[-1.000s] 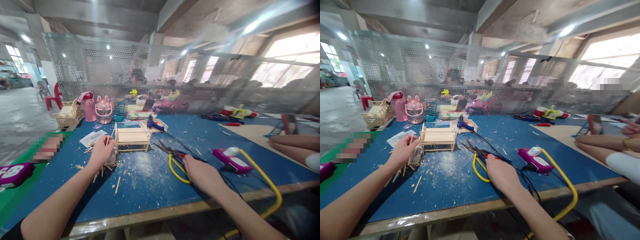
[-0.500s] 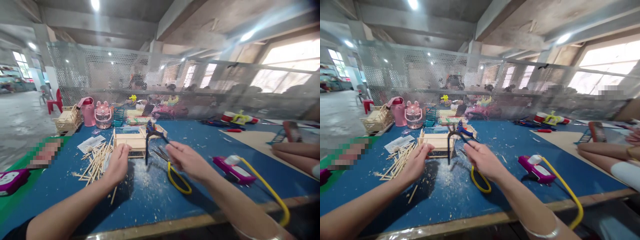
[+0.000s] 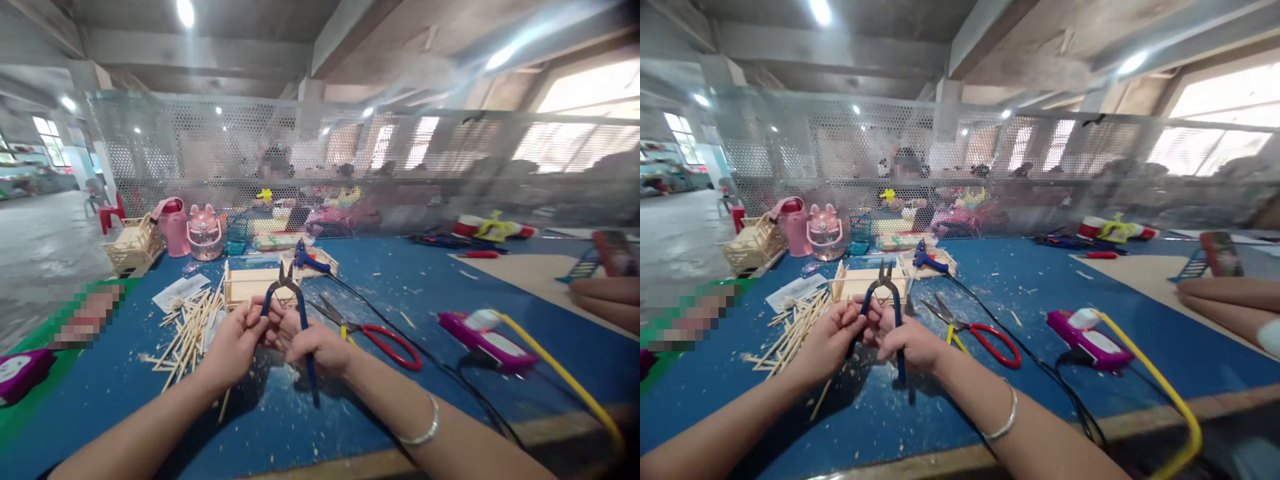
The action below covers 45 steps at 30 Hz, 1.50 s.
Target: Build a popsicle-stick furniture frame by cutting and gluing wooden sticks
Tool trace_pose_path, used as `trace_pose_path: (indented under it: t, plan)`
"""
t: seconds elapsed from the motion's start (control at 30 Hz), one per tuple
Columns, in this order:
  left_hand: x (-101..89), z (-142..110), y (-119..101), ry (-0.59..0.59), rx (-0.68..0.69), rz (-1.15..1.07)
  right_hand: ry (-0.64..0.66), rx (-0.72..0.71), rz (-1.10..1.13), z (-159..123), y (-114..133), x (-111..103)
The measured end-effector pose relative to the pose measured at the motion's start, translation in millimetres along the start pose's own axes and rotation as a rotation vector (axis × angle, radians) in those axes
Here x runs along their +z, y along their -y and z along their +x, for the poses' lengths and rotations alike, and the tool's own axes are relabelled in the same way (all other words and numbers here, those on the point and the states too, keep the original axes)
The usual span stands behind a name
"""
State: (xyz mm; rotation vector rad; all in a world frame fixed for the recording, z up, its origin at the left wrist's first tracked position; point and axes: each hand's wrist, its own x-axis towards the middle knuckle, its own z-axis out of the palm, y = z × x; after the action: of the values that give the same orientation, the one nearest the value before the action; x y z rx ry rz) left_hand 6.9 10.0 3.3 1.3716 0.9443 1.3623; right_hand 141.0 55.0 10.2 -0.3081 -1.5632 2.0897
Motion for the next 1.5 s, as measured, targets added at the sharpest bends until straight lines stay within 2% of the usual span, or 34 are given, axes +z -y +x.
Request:
trace_pose_path:
  t: [0.07,0.2,0.3,0.37,0.4,0.57,0.7,0.77,0.83,0.9,0.93,1.0,1.1,1.17,1.3,1.4,1.5]
  plan:
    - [-1.4,-3,-4,0.058,-0.004,0.016,-0.015,-0.038,-0.037,-2,-1,1]
    - [-7.1,-8,-7,0.01,0.012,0.048,-0.087,-0.143,-0.101,-8,6,0]
    - [-12.3,-7,-5,-0.024,0.067,-0.026,-0.318,-0.255,-0.212,-11,9,-1]
    - [-14.8,-6,-3,-0.081,0.12,-0.051,-0.451,-0.261,-0.304,-12,6,0]
    - [-15.5,-5,-2,-0.118,0.135,-0.052,-0.474,-0.243,-0.341,-11,4,1]
    - [-13.1,-5,3,-0.25,0.082,0.015,-0.319,-0.163,-0.369,-8,-6,11]
    - [-5.7,-7,6,-0.139,0.021,-0.028,-0.379,-0.2,-0.263,-5,-6,12]
    - [-3.3,-9,4,-0.102,0.008,-0.014,-0.424,-0.242,-0.306,-6,-1,6]
    - [-3.5,-10,1,-0.162,0.048,0.071,-0.447,-0.286,-0.472,-9,5,-2]
    - [-5.6,-11,-4,-0.215,0.123,0.219,-0.43,-0.322,-0.754,-13,11,-7]
    - [-6.8,-11,-5,-0.203,0.149,0.306,-0.408,-0.334,-0.897,-14,12,-8]
    - [-8.6,-11,-6,-0.103,0.151,0.48,-0.36,-0.335,-1.099,-16,13,-7]
    - [-8.8,-11,-5,-0.018,0.104,0.678,-0.359,-0.34,-1.157,-16,10,-2]
    - [-8.7,-10,-5,-0.077,0.106,0.741,-0.401,-0.35,-1.119,-15,8,-2]
    - [-11.8,-7,-7,-0.215,0.101,0.565,-0.424,-0.276,-1.14,-14,11,-9]
    - [-15.1,-5,-6,-0.209,0.05,0.383,-0.349,-0.21,-1.284,-14,13,-15]
    - [-16.4,-4,-3,-0.164,0.038,0.333,-0.299,-0.179,-1.336,-14,11,-15]
